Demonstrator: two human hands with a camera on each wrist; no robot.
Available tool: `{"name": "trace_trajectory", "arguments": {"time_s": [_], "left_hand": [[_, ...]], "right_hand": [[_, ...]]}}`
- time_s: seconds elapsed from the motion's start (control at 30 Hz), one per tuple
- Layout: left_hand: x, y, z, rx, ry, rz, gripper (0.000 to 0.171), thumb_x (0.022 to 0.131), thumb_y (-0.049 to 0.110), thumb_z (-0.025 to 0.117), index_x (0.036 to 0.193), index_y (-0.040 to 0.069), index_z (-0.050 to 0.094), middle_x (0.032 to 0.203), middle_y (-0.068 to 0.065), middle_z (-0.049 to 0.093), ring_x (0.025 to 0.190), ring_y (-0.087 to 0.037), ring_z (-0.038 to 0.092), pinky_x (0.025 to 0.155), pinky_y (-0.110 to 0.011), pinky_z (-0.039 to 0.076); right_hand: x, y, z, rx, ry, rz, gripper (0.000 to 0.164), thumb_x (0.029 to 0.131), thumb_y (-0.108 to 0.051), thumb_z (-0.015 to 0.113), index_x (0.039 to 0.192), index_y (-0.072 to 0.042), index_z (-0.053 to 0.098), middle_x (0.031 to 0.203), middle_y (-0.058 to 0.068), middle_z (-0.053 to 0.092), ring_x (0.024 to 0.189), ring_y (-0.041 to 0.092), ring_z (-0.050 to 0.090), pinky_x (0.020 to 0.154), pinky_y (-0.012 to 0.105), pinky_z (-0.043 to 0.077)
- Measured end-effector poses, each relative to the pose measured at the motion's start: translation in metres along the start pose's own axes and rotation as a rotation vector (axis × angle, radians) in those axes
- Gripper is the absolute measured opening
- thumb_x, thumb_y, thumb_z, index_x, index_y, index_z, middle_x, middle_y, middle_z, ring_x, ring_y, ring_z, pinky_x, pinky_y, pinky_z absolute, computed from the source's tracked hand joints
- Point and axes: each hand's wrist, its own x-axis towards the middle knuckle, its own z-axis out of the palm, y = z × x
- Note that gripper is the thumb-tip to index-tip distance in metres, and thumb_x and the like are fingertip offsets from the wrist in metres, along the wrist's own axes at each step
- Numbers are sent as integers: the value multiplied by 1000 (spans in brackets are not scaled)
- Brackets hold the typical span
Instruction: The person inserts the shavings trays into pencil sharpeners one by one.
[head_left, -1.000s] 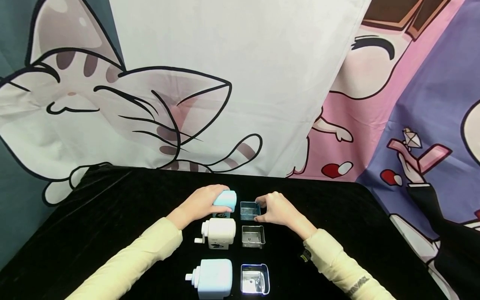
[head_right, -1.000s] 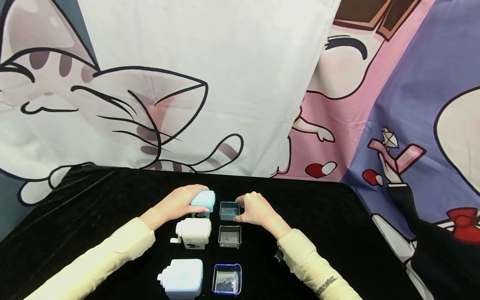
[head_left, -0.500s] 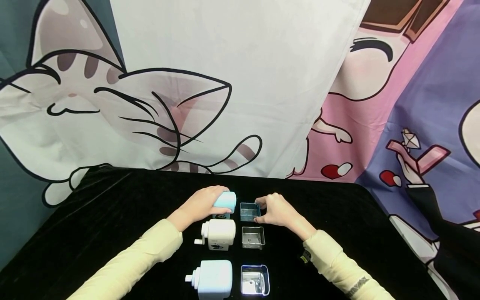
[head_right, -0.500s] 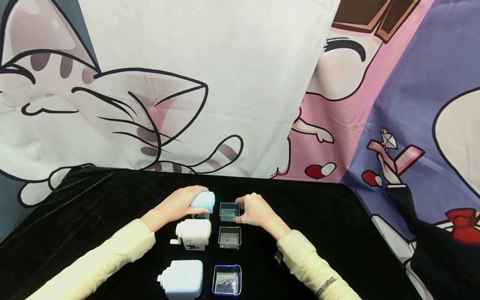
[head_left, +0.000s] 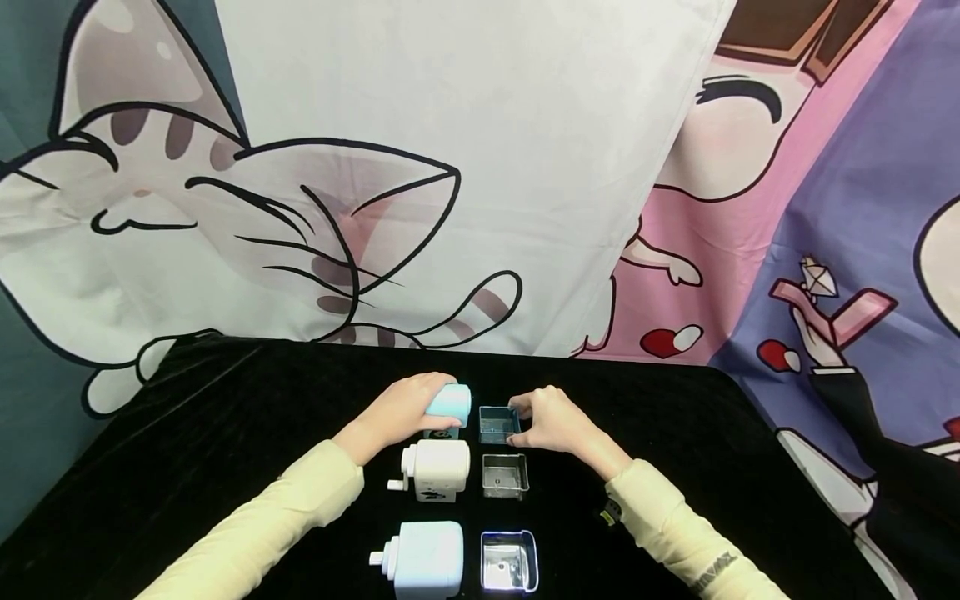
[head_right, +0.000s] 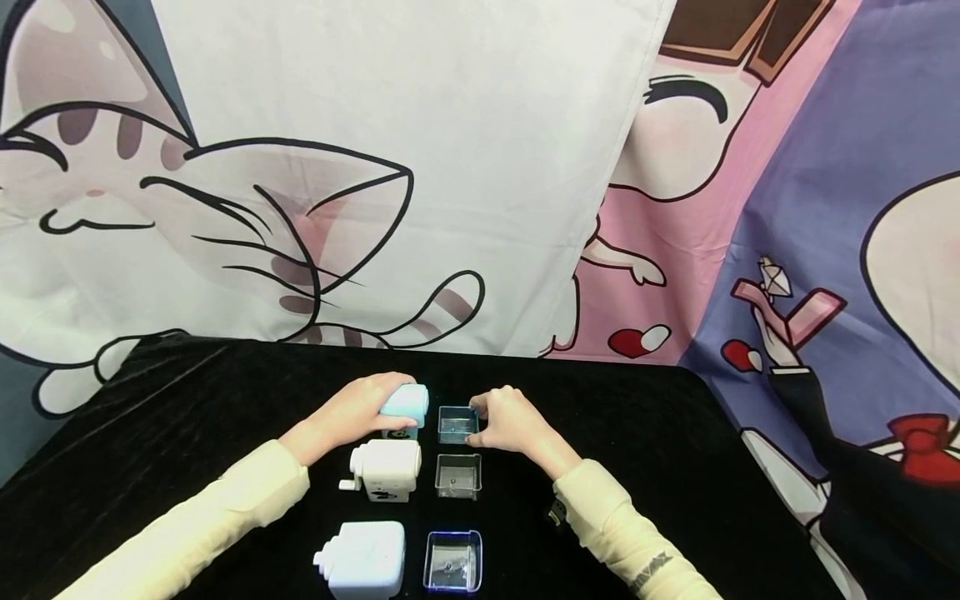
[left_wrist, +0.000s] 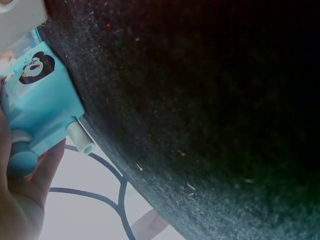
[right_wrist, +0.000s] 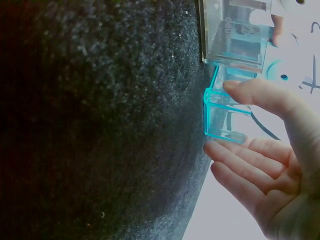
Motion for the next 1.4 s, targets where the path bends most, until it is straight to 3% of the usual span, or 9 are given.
{"name": "trace_trajectory", "arguments": {"time_s": [1.4], "left_hand": [[0,0,0,-13,3,-10,56,77,51,65,115,11,54,102,-1,60,81,-11,51,71,-31,48]], "right_hand": [[16,-11,2,-41,11,-82,43,62,-37,78,94,-9,69,81,2,70,73,5,61,64,25,52]]}}
